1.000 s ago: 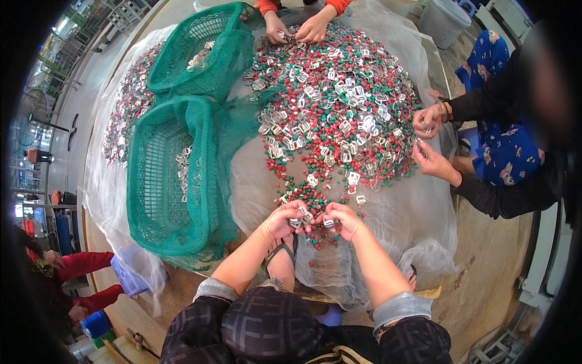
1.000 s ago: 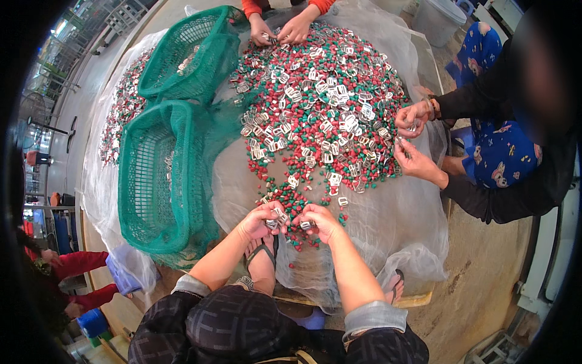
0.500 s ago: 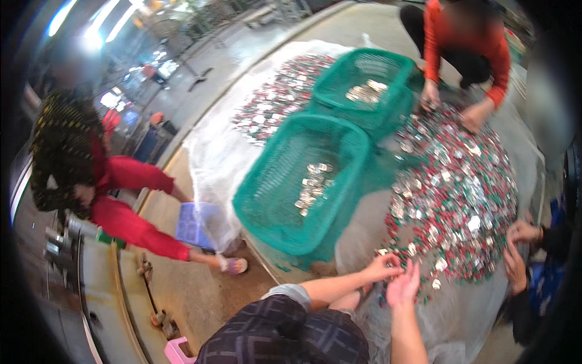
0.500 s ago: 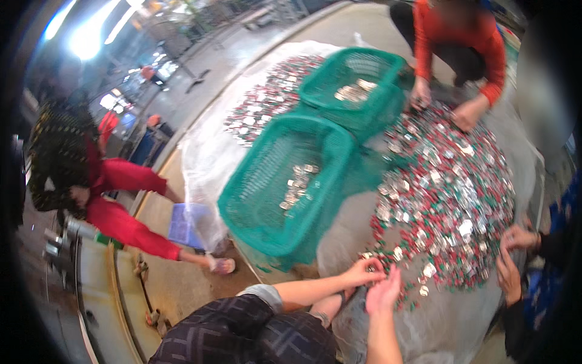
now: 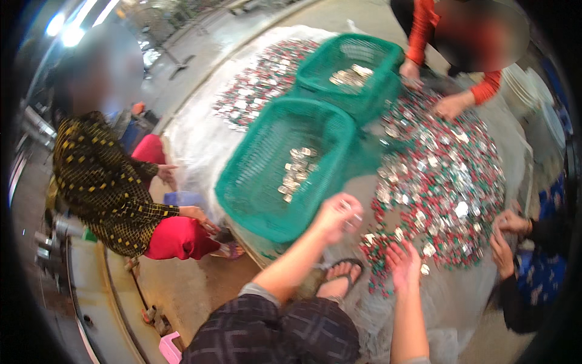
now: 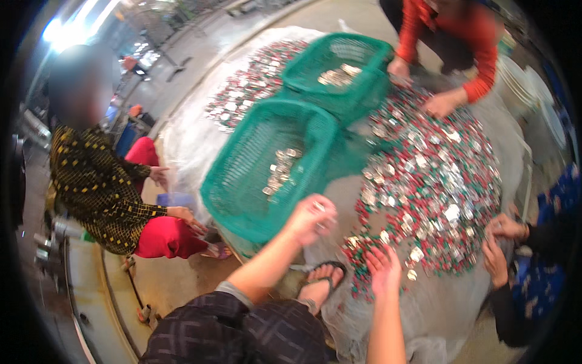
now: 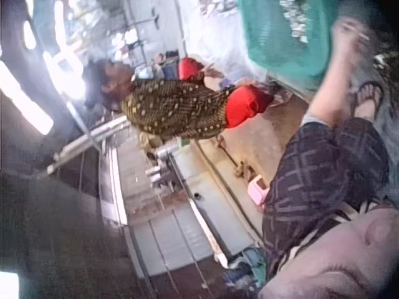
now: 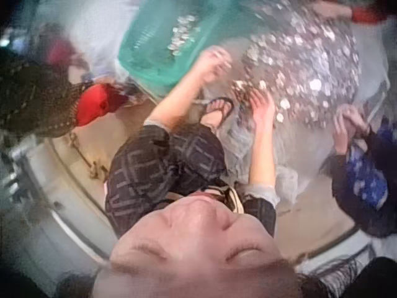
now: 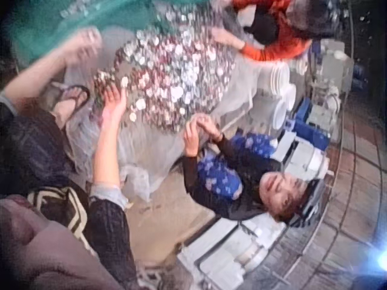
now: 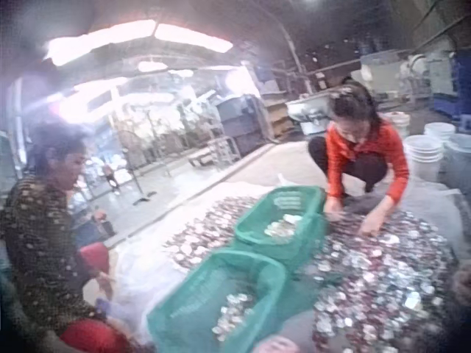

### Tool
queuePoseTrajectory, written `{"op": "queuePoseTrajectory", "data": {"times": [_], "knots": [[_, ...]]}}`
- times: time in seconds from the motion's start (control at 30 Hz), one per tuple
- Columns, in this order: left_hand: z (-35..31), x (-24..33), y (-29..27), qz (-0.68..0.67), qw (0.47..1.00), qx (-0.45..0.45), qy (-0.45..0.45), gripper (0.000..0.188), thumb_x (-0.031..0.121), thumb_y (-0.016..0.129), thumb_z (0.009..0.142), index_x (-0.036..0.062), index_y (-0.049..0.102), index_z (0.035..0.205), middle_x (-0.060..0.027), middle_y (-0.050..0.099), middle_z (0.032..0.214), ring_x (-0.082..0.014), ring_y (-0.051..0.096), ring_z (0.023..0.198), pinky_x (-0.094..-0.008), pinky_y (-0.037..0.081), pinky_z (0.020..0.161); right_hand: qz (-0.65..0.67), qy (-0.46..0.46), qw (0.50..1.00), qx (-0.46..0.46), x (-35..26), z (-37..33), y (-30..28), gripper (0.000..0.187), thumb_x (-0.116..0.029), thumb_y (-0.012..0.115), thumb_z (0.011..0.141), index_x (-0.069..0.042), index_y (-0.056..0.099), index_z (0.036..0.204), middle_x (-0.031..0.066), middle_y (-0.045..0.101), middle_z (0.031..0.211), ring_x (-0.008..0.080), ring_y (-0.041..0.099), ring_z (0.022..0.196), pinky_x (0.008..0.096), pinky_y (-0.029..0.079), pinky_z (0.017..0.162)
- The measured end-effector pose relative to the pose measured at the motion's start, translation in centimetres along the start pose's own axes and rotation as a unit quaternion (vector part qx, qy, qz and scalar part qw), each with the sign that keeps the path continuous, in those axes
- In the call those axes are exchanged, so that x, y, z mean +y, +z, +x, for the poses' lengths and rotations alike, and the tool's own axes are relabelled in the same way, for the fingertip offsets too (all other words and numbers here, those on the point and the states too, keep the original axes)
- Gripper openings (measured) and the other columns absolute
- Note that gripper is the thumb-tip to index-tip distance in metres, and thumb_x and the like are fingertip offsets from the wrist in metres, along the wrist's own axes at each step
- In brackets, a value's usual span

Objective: The person sits at a table with several others and sorts a large pile of red, green, and white plastic bottle caps by hand. They pick up caps and place them into green baskets on the table.

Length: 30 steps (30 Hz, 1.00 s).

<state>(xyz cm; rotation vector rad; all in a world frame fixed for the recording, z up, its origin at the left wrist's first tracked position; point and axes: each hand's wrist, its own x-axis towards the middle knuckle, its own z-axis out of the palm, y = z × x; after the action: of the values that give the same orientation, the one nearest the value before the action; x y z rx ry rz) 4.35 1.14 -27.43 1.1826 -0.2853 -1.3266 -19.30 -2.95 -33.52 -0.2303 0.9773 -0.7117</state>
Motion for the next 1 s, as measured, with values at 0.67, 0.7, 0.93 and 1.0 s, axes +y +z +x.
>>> {"op": "queuePoseTrajectory", "data": {"times": [0.67,0.7,0.93,1.0], "knots": [[3.3,-7.3,0.2,0.656,0.740,-0.068,0.135,0.015,0.011,0.067,0.071,0.0041,0.063,0.084,-0.0116,0.062,0.081,-0.0271,0.062,0.076,-0.0359,0.049,0.068,-0.651,-0.182,0.728,0.112,3.3,1.9,-7.6,0.019,-0.010,0.061,0.072,-0.009,0.065,0.091,0.0106,0.063,0.085,0.0298,0.061,0.075,0.0380,0.049,0.069],[4.0,-8.5,-0.4,0.686,0.716,-0.055,0.116,0.018,0.012,0.068,0.070,0.0046,0.063,0.086,-0.0122,0.062,0.083,-0.0285,0.061,0.078,-0.0373,0.049,0.069,-0.703,-0.208,0.674,0.094,3.6,0.8,-6.3,0.023,-0.011,0.064,0.071,-0.008,0.064,0.094,0.0119,0.058,0.091,0.0305,0.057,0.087,0.0387,0.047,0.076],[3.7,-11.9,-0.1,0.705,0.700,-0.034,0.105,0.037,0.020,0.074,0.062,0.0059,0.059,0.093,-0.0117,0.055,0.096,-0.0302,0.058,0.086,-0.0398,0.047,0.073,-0.767,-0.221,0.592,0.109,6.8,0.0,-6.0,0.042,-0.009,0.066,0.069,-0.010,0.051,0.109,0.0142,0.048,0.096,0.0301,0.053,0.094,0.0406,0.046,0.077],[3.9,-12.7,-0.3,0.706,0.699,-0.041,0.108,0.033,0.018,0.074,0.060,0.0052,0.057,0.086,-0.0114,0.054,0.094,-0.0295,0.058,0.082,-0.0395,0.047,0.071,-0.780,-0.206,0.579,0.118,6.8,0.1,-5.8,0.038,-0.010,0.067,0.068,-0.008,0.051,0.103,0.0138,0.047,0.096,0.0299,0.054,0.091,0.0397,0.048,0.074]]}}
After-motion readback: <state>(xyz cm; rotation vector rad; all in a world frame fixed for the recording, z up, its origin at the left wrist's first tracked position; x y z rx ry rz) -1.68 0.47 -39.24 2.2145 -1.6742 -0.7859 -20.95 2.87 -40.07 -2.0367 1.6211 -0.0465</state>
